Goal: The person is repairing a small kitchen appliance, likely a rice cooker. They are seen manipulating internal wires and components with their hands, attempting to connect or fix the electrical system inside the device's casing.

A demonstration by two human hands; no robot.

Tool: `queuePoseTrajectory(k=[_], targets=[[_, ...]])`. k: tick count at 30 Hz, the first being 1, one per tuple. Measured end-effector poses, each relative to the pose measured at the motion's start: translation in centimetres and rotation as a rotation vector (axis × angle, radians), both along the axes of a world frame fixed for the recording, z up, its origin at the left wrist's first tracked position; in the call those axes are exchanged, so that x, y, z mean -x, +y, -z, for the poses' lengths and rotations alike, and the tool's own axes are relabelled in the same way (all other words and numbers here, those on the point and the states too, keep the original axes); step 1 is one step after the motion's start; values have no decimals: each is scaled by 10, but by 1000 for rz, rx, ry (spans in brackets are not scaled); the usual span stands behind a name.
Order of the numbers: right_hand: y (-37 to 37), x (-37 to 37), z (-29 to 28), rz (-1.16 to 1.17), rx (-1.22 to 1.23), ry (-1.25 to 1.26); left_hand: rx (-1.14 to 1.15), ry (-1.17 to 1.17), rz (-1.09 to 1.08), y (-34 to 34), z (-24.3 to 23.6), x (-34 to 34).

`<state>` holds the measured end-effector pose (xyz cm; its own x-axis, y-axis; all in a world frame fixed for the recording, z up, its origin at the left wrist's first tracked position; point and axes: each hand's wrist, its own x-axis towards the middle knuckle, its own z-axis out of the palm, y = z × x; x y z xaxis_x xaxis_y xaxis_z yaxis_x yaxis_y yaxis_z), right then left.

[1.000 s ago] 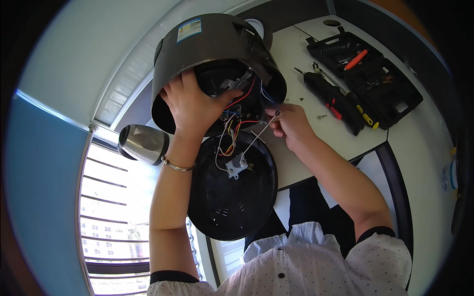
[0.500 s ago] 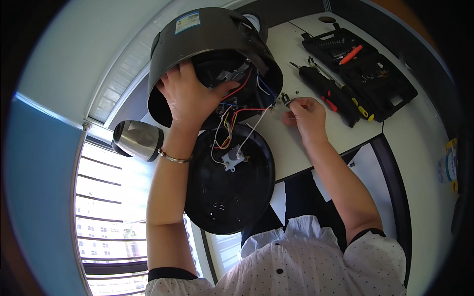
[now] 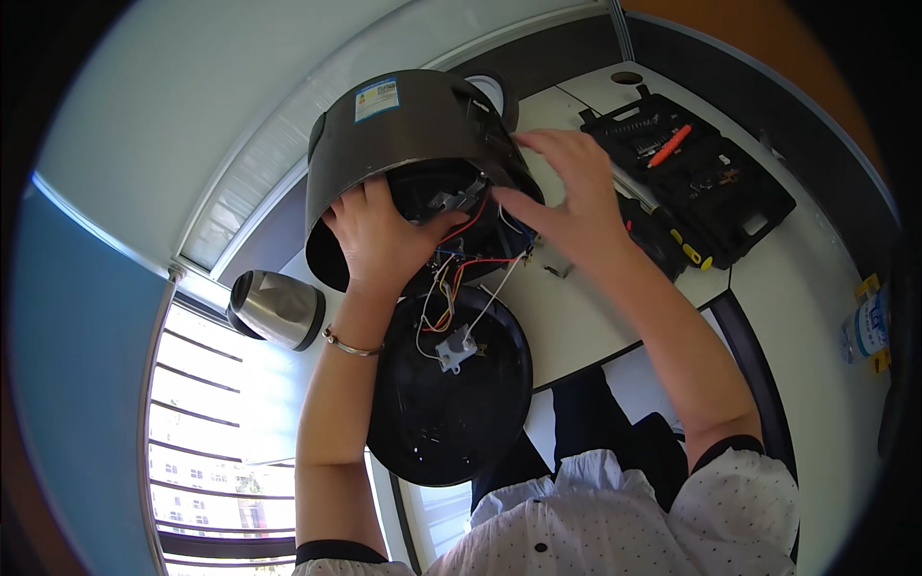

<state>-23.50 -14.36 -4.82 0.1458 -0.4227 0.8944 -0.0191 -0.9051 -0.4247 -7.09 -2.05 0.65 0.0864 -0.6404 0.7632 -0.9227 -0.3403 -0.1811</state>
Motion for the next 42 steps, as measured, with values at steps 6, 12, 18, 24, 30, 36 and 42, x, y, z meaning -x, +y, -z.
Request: queuePoseTrajectory(k=[6, 12, 18, 24, 30, 36, 42], targets=[[-8, -22, -14, -19, 32, 63, 23, -14, 29, 1, 2, -3], [-11, -26, -16, -128, 76, 16, 23, -3, 37, 0, 3, -2], [-12, -23, -17, -114, 183, 18, 50, -34, 78, 2, 4, -9], [-11, -25, -12, -157, 96, -8, 98, -117, 62, 0, 6, -6], [-12, -25, -11, -281, -40, -7, 116, -124, 54, -2, 8, -9], [-14, -25, -11, -257, 8, 40, 130, -162, 74, -1, 7, -9], [-10, -29, -12, -113, 153, 33, 130, -194, 52, -2, 8, -14]])
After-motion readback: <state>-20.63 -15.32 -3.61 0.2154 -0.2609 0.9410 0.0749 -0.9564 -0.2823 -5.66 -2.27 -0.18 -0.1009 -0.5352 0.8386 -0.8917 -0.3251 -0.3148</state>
